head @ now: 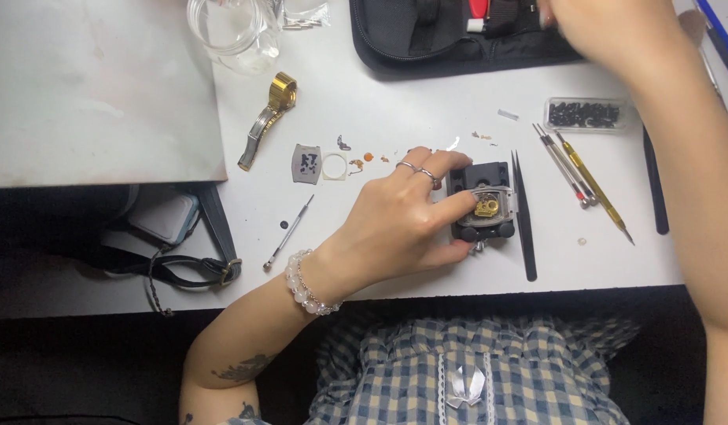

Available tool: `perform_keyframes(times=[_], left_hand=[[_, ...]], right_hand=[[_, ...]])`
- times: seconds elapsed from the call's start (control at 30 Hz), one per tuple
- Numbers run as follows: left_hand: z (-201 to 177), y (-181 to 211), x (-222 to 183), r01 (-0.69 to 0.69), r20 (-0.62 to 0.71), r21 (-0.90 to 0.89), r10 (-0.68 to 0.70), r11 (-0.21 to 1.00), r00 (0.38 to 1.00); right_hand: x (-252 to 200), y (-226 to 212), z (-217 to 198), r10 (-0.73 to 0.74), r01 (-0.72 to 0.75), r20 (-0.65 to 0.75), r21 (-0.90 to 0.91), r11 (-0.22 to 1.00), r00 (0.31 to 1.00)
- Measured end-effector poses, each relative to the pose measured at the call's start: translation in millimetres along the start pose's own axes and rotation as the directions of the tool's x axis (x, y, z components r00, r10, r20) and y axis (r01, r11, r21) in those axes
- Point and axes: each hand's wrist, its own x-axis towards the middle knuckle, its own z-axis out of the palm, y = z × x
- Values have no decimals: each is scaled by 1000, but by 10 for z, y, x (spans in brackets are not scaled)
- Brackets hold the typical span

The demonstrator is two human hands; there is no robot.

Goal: Repairing or adjusting the internal movement of a watch using precision tools like tweezers and a screwdriver.

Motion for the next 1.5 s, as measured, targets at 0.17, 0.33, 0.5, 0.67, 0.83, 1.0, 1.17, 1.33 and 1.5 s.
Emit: perform_keyframes(times=[0.17, 0.33, 0.5, 0.67, 0.83, 1.0, 1.17, 1.33, 1.5], left_hand=[[-6, 7, 22, -5, -3, -13, 5, 1000, 1000], [-19, 17, 22, -12, -1, -4, 12, 1000, 1000], [-21, 19, 15, -11, 12, -8, 11, 1000, 1000], [-20, 31, 14, -8, 13, -7, 8, 1000, 1000], [-3, 33, 6, 5, -1, -12, -6, 1000, 1000], [-4, 32, 12, 2, 8, -8, -2, 1000, 1000], [-4, 39, 8, 14, 20, 15, -14, 1000, 1000], [-20, 39, 16, 8, 32, 5, -8, 1000, 999], [-12, 31, 14, -4, 15, 3, 4, 1000, 1000]], right_hand=[[-843, 299, 226, -492, 508, -238, 671, 540, 837], [-1301, 627, 691, -484, 686, -493, 596, 418, 723], [-1342, 665, 993, -609, 773, -496, 522, 361, 619], [-1315, 551, 882, -641, 780, -446, 392, 488, 625], [-1320, 515, 878, -613, 737, -411, 427, 524, 675], [-1320, 513, 891, -652, 784, -438, 384, 487, 619], [-1310, 520, 905, -663, 802, -453, 370, 469, 596], [-1298, 516, 904, -671, 809, -454, 357, 466, 586], [-1298, 516, 907, -669, 808, -454, 351, 472, 588]])
